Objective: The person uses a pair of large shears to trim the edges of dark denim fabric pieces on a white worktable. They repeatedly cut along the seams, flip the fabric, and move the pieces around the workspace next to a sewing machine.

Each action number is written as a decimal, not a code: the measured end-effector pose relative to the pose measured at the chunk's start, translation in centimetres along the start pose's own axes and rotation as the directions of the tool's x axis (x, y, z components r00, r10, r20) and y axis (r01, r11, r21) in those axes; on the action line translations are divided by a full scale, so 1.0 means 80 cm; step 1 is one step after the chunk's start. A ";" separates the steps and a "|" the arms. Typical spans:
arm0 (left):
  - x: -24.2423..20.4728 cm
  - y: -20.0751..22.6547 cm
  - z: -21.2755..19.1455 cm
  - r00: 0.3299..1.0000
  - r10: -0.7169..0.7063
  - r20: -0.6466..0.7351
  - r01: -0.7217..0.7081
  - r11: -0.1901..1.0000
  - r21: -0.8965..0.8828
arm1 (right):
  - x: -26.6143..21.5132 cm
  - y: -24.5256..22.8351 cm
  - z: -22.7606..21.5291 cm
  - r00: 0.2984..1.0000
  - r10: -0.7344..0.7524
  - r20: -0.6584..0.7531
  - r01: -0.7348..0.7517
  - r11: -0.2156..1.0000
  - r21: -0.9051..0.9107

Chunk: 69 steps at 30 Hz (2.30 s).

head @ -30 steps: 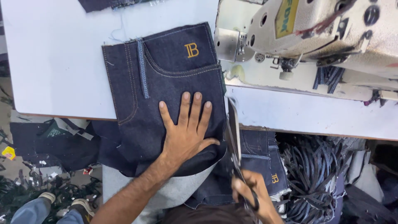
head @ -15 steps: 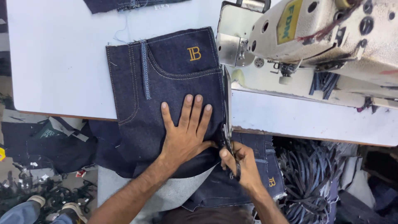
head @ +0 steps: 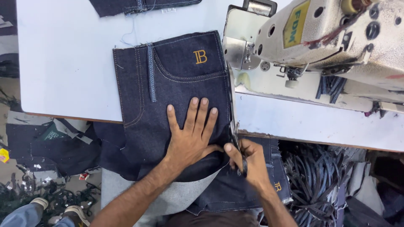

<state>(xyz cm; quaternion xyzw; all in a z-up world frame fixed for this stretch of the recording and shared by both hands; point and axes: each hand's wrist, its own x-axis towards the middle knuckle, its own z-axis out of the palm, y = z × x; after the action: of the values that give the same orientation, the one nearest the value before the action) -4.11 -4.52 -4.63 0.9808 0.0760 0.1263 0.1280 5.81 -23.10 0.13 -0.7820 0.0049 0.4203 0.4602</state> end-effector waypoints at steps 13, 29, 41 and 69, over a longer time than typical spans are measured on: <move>0.027 -0.023 -0.041 0.996 0.057 0.062 -0.050 0.993 -0.107 | 0.012 -0.012 -0.008 0.999 -0.048 -0.025 0.047 0.998 -0.044; 0.097 -0.046 -0.031 0.994 0.013 0.112 0.000 0.993 -0.119 | -0.068 0.075 -0.028 0.931 0.046 0.362 -0.241 0.824 0.514; 0.093 -0.048 -0.026 0.992 0.048 0.114 -0.030 0.987 -0.155 | -0.028 0.042 -0.011 1.000 -0.008 0.028 0.008 1.000 -0.008; 0.128 -0.226 -0.088 0.996 -0.047 0.069 0.047 0.999 0.005 | -0.015 0.076 -0.160 0.993 -0.114 0.037 0.118 0.981 -0.156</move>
<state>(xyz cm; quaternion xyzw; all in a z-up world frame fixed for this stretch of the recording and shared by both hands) 1.67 16.24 -0.57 0.9827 0.0946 0.0889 0.1318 10.99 -36.33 -0.53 -0.8091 -0.0804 0.4025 0.4207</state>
